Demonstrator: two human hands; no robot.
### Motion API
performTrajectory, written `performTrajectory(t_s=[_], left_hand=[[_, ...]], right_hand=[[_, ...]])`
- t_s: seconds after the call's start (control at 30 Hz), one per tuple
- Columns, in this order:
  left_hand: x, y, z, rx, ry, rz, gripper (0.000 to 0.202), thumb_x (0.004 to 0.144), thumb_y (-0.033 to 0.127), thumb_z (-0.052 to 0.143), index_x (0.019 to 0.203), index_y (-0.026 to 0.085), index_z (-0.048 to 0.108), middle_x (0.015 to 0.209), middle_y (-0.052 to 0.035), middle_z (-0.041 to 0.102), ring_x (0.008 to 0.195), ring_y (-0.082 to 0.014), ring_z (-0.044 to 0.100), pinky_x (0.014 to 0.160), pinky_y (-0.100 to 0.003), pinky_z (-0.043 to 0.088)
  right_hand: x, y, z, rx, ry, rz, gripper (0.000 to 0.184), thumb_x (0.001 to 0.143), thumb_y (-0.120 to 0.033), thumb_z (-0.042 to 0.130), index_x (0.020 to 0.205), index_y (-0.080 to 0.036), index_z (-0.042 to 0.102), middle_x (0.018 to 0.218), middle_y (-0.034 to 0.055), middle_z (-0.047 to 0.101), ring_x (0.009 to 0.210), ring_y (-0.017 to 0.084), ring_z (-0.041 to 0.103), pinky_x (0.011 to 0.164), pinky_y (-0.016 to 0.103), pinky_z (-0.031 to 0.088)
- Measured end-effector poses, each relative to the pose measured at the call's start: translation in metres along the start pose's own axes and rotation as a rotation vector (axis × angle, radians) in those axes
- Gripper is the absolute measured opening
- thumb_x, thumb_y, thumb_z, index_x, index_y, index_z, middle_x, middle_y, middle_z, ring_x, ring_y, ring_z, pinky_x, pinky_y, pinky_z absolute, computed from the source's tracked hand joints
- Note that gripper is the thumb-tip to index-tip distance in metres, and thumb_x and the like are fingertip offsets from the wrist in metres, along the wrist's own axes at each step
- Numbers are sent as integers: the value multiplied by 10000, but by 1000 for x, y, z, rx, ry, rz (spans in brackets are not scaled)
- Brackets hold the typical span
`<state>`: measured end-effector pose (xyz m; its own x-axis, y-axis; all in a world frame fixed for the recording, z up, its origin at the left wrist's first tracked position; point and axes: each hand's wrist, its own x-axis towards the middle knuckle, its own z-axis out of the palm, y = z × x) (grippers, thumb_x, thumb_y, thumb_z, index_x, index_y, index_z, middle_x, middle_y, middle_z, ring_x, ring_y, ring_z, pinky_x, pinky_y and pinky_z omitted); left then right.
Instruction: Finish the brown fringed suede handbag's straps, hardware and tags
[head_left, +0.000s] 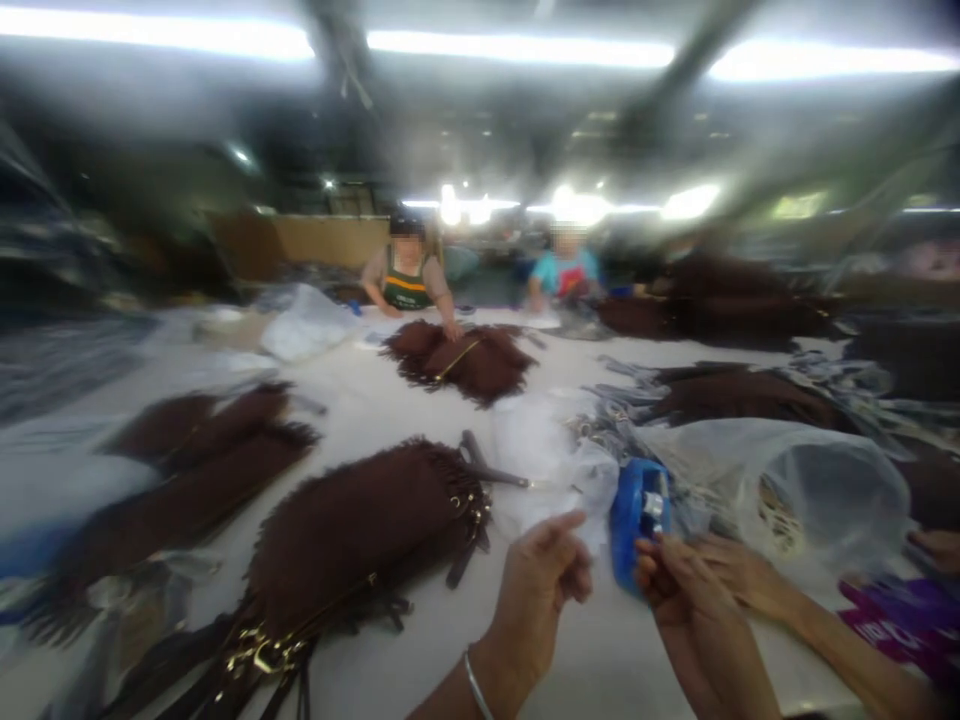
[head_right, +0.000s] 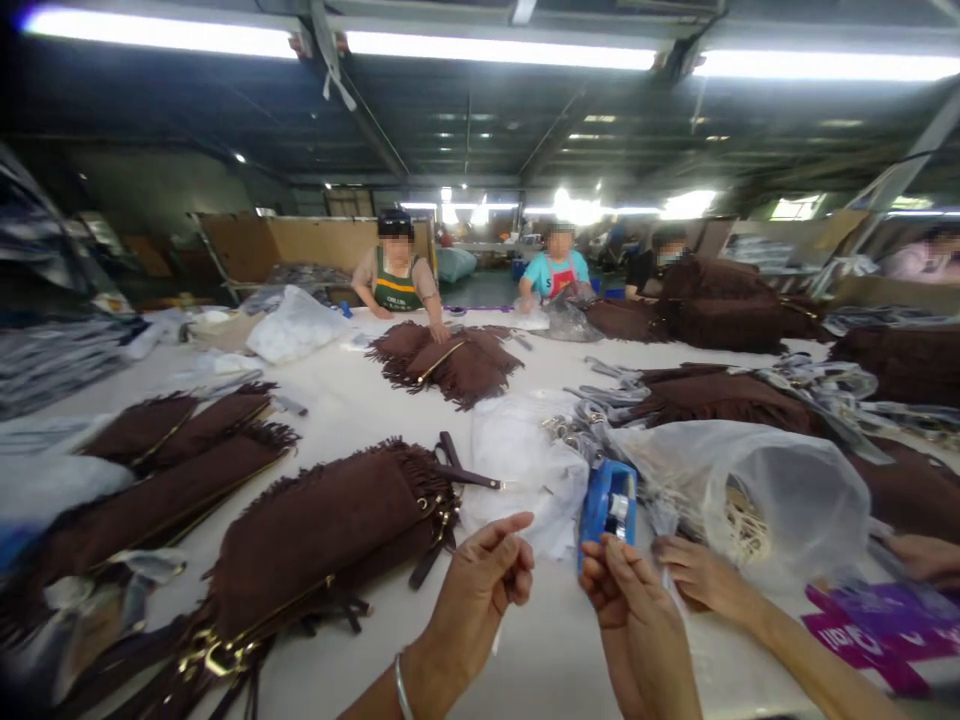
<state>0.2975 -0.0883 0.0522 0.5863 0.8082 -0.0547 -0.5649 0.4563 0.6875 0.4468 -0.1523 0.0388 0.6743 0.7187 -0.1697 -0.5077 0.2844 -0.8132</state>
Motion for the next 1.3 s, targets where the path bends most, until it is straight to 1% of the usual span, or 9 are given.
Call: performTrajectory(t_s=[0.17, 0.37, 0.5, 0.6, 0.7, 0.77, 0.9, 1.07, 1.3], left_hand=[[-35, 28, -55, 213, 151, 74, 411, 809, 408, 645, 1023, 56, 657, 738, -60, 619, 521, -98, 539, 491, -218, 358], [-102, 21, -134, 713, 280, 52, 355, 873, 380, 487, 983, 109, 689, 702, -41, 649, 472, -113, 556, 439, -215, 317], [-151, 27, -173, 1011, 191, -81, 292, 874, 298, 471, 820, 138, 709, 618, -31, 641, 492, -143, 576, 474, -233, 377], [-170, 61, -186, 1310, 176, 112, 232, 888, 236, 478, 948, 186, 696, 860, -70, 685, 780, -200, 641, 696, -286, 481], [-163, 108, -194, 1668, 394, 402, 301, 919, 199, 448, 1187, 208, 584, 1184, -110, 601, 1131, -253, 528, 990, -394, 397], [-149, 133, -201, 1899, 445, 402, 405, 870, 191, 554, 1273, 201, 515, 1295, -131, 531, 1231, -306, 437, 1037, -466, 344], [-124, 166, -218, 2034, 325, 176, 361, 824, 145, 604, 1183, 177, 577, 1166, -139, 591, 1089, -311, 525, 936, -445, 403], [-114, 198, -235, 1937, 140, 114, 240, 850, 168, 546, 1060, 206, 657, 1020, -74, 680, 994, -253, 601, 904, -337, 410], [-104, 227, -252, 1852, 146, 104, 337, 840, 151, 509, 1162, 238, 554, 1061, -31, 687, 1002, -217, 618, 849, -281, 418]], right_hand=[[-29, 50, 10, 32, -28, 204, 405, 564, -245, 886, 913, -184, 691, 860, 21, 747, 657, 93, 680, 647, 169, 590], [-46, 100, 34, -22, -121, 311, 420, 567, -251, 885, 934, -189, 690, 823, -3, 737, 617, 73, 661, 626, 147, 576], [-62, 125, 52, -134, -226, 342, 377, 610, -286, 860, 933, -204, 685, 782, -27, 708, 571, 65, 623, 589, 154, 561], [-69, 131, 66, -334, -303, 230, 365, 636, -355, 831, 931, -201, 681, 743, -24, 687, 539, 78, 579, 529, 175, 527], [-71, 135, 84, -687, -367, -22, 357, 680, -457, 764, 919, -204, 685, 688, -21, 673, 510, 108, 557, 480, 210, 481], [-75, 140, 99, -862, -486, -119, 332, 742, -484, 689, 929, -210, 679, 685, -15, 674, 529, 135, 580, 511, 240, 486], [-96, 159, 134, -1028, -739, -196, 262, 862, -418, 530, 992, -217, 636, 739, 1, 684, 596, 165, 631, 605, 278, 494], [-128, 183, 181, -1101, -984, -341, 204, 907, -294, 447, 917, -226, 639, 719, -7, 678, 616, 159, 631, 610, 250, 457], [-114, 212, 211, -1364, -804, -641, 254, 952, -268, 422, 1005, -253, 670, 923, 29, 728, 816, 188, 684, 694, 247, 447]])
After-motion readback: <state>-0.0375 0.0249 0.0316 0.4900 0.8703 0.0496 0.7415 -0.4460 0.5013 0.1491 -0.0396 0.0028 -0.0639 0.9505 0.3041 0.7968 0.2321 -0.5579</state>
